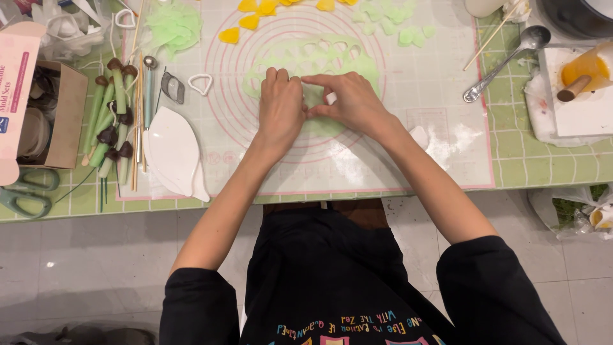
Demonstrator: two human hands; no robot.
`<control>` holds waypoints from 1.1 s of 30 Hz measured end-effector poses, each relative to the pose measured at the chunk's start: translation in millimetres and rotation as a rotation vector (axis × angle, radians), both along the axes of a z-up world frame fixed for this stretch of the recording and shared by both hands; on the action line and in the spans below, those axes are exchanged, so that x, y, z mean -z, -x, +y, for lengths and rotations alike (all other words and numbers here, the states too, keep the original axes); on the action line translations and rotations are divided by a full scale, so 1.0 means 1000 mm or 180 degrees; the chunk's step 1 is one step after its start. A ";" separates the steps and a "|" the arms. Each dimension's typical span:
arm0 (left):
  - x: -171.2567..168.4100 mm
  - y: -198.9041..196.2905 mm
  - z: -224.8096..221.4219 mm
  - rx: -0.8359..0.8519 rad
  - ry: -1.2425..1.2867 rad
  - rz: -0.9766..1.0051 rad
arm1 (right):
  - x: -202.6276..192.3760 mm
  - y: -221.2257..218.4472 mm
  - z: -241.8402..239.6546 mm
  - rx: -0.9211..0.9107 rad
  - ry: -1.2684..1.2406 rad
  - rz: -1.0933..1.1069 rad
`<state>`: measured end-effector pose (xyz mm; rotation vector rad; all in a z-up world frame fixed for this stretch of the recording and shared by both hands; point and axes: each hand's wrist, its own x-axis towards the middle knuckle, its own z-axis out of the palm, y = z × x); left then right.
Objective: Cutting out and assembling wax petals to create decorative elements for candles.
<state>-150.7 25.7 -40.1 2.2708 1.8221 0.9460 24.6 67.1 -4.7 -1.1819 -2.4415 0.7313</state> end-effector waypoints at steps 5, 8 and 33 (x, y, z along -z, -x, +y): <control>-0.012 0.003 0.001 0.0161 0.0130 -0.0004 | 0.001 0.007 -0.001 0.0130 -0.0064 -0.0279; -0.011 0.009 0.006 0.0302 0.0151 -0.0009 | 0.003 0.009 -0.001 0.0183 -0.0080 -0.0437; -0.029 0.024 0.006 0.1296 0.1847 -0.4245 | -0.008 -0.015 -0.023 -0.0052 0.0059 0.2091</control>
